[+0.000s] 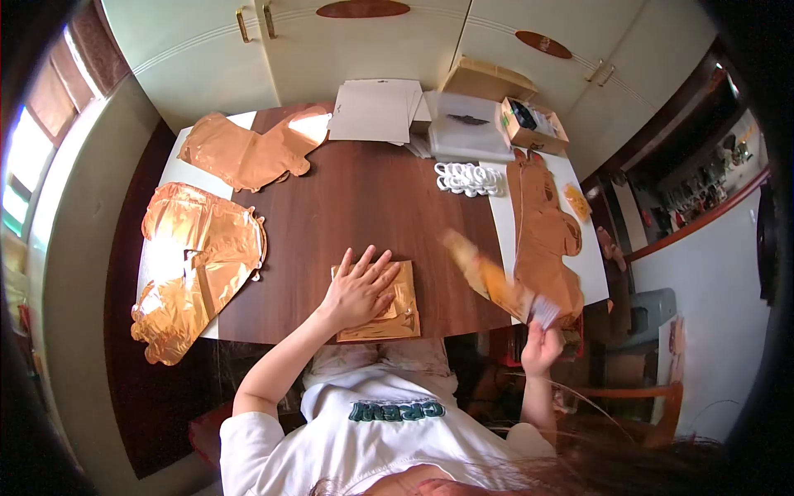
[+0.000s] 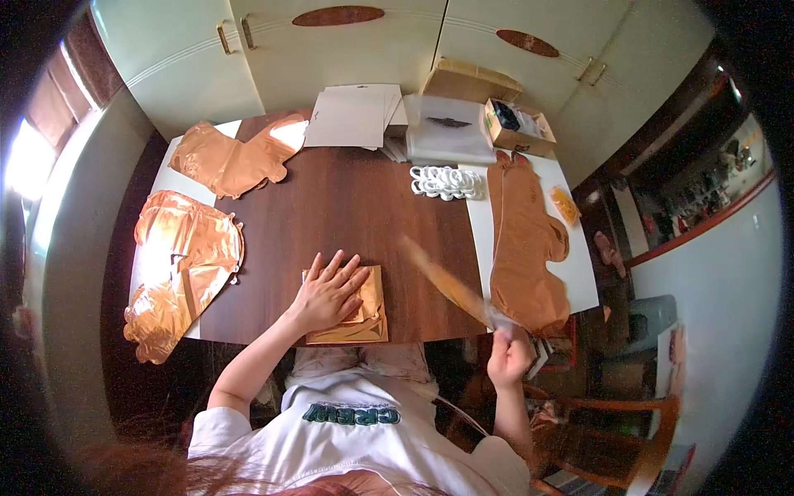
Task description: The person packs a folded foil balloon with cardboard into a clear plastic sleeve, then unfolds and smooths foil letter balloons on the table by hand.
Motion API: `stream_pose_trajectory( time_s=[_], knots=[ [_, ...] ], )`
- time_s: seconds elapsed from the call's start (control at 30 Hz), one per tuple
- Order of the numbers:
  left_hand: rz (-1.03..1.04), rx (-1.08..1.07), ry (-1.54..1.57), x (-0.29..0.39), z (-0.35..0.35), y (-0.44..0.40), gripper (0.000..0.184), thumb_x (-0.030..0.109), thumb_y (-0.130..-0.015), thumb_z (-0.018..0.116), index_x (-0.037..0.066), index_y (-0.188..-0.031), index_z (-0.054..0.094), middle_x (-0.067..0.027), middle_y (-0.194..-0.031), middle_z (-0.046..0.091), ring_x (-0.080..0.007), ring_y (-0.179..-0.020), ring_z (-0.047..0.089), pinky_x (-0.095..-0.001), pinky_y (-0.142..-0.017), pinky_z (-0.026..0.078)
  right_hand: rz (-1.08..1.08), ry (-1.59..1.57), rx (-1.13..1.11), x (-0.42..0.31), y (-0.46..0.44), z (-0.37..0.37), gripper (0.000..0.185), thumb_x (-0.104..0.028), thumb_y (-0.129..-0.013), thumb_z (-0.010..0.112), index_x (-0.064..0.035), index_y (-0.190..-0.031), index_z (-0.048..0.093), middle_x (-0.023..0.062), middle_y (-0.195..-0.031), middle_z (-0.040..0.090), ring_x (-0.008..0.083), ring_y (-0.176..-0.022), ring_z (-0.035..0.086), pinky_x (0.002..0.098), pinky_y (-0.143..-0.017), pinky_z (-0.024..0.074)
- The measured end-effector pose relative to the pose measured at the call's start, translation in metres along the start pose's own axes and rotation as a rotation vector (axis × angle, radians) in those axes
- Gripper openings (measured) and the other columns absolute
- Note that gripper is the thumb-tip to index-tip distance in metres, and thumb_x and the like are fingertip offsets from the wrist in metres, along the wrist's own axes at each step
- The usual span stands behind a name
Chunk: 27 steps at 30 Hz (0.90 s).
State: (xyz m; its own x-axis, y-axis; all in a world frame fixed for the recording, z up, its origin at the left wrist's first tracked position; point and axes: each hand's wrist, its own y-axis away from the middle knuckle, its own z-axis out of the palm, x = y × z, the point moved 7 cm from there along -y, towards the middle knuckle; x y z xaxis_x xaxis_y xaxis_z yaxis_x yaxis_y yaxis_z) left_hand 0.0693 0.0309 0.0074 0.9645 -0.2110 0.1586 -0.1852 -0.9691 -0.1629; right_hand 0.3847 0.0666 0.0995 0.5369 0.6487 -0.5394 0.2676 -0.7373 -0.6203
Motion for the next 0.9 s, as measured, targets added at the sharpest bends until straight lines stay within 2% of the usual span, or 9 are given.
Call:
stream_pose_trajectory(
  time_s=[0.07, 0.1, 0.2, 0.27, 0.43, 0.63, 0.77, 0.87, 0.9],
  knots=[
    [0.017, 0.003, -0.003, 0.001, -0.002, 0.001, 0.054, 0.037, -0.09, 0.046, 0.015, -0.139, 0.039, -0.0084, -0.146, 0.033, -0.0295, -0.137, 0.025, -0.0539, -0.11, 0.017, 0.279, -0.295, 0.11, 0.019, -0.006, 0.006, 0.017, -0.01, -0.093, 0.051, 0.0047, -0.097, 0.058, 0.0063, -0.084, 0.063, 0.0135, -0.071, 0.056, 0.0268, -0.065, 0.0449],
    [0.031, -0.003, -0.007, 0.003, -0.003, 0.002, 0.054, 0.036, -0.089, 0.048, 0.014, -0.138, 0.04, -0.0087, -0.146, 0.033, -0.0295, -0.137, 0.026, -0.0534, -0.11, 0.018, 0.361, -0.369, 0.061, 0.027, -0.008, 0.011, 0.018, -0.012, -0.095, 0.049, 0.0042, -0.1, 0.057, 0.0038, -0.09, 0.061, 0.0074, -0.079, 0.053, 0.025, -0.069, 0.0447],
    [0.062, -0.024, -0.019, 0.01, -0.006, 0.006, 0.051, 0.032, -0.091, 0.047, 0.012, -0.138, 0.04, -0.0111, -0.143, 0.036, -0.0319, -0.135, 0.029, -0.0527, -0.108, 0.022, 0.466, -0.626, 0.086, 0.03, -0.02, 0.028, 0.019, -0.012, -0.096, 0.047, 0.0032, -0.105, 0.054, 0.0039, -0.095, 0.06, 0.0067, -0.083, 0.052, 0.0239, -0.073, 0.0436],
    [0.069, -0.031, -0.021, 0.017, -0.005, 0.015, 0.052, 0.032, -0.091, 0.047, 0.011, -0.138, 0.039, -0.0121, -0.143, 0.037, -0.0324, -0.134, 0.03, -0.0522, -0.108, 0.022, 0.501, -0.637, 0.052, 0.034, -0.023, 0.035, 0.02, -0.013, -0.097, 0.044, 0.0019, -0.108, 0.052, 0.0029, -0.097, 0.058, 0.0058, -0.084, 0.051, 0.0236, -0.077, 0.0425],
    [0.008, -0.066, 0.079, 0.039, -0.022, 0.04, 0.078, 0.06, -0.084, 0.047, 0.007, -0.139, 0.036, -0.0184, -0.142, 0.036, -0.038, -0.135, 0.027, -0.0581, -0.107, 0.018, 0.555, -0.748, 0.022, 0.05, -0.025, 0.048, 0.02, -0.01, -0.097, 0.043, 0.002, -0.11, 0.05, 0.0041, -0.103, 0.057, 0.0067, -0.09, 0.051, 0.0242, -0.082, 0.041],
    [0.053, -0.124, -0.198, 0.049, -0.015, 0.068, 0.065, 0.041, -0.085, 0.054, 0.008, -0.138, 0.037, -0.017, -0.14, 0.038, -0.0357, -0.133, 0.031, -0.0577, -0.106, 0.022, 0.649, -0.89, -0.052, 0.072, -0.026, 0.082, 0.032, -0.001, -0.092, 0.042, 0.0034, -0.124, 0.042, 0.0086, -0.116, 0.055, 0.0136, -0.104, 0.052, 0.0285, -0.094, 0.0387],
    [0.039, -0.061, 0.03, 0.049, -0.025, 0.087, 0.051, 0.022, -0.085, 0.053, 0.007, -0.133, 0.044, -0.0155, -0.135, 0.046, -0.0323, -0.128, 0.04, -0.0509, -0.106, 0.028, 0.63, -0.848, -0.102, 0.068, -0.029, 0.1, 0.038, -0.001, -0.092, 0.045, 0.004, -0.13, 0.039, 0.0105, -0.119, 0.055, 0.0149, -0.107, 0.052, 0.0281, -0.095, 0.0378],
    [0.009, -0.043, 0.13, 0.044, -0.033, 0.099, 0.044, 0.014, -0.087, 0.051, 0.006, -0.13, 0.049, -0.0152, -0.13, 0.051, -0.0297, -0.125, 0.045, -0.0458, -0.105, 0.031, 0.44, -0.683, -0.071, 0.046, -0.046, 0.085, 0.039, -0.002, -0.093, 0.044, 0.0035, -0.131, 0.039, 0.011, -0.116, 0.056, 0.0153, -0.103, 0.055, 0.0272, -0.091, 0.0408],
    [0.001, -0.05, 0.168, 0.042, -0.039, 0.101, 0.042, 0.012, -0.087, 0.051, 0.006, -0.129, 0.05, -0.0153, -0.129, 0.052, -0.0285, -0.125, 0.045, -0.0443, -0.104, 0.033, 0.313, -0.528, 0.022, 0.031, -0.051, 0.074, 0.039, 0.001, -0.091, 0.045, 0.0025, -0.13, 0.044, 0.0135, -0.108, 0.061, 0.0183, -0.093, 0.06, 0.0291, -0.083, 0.047]
  ],
)
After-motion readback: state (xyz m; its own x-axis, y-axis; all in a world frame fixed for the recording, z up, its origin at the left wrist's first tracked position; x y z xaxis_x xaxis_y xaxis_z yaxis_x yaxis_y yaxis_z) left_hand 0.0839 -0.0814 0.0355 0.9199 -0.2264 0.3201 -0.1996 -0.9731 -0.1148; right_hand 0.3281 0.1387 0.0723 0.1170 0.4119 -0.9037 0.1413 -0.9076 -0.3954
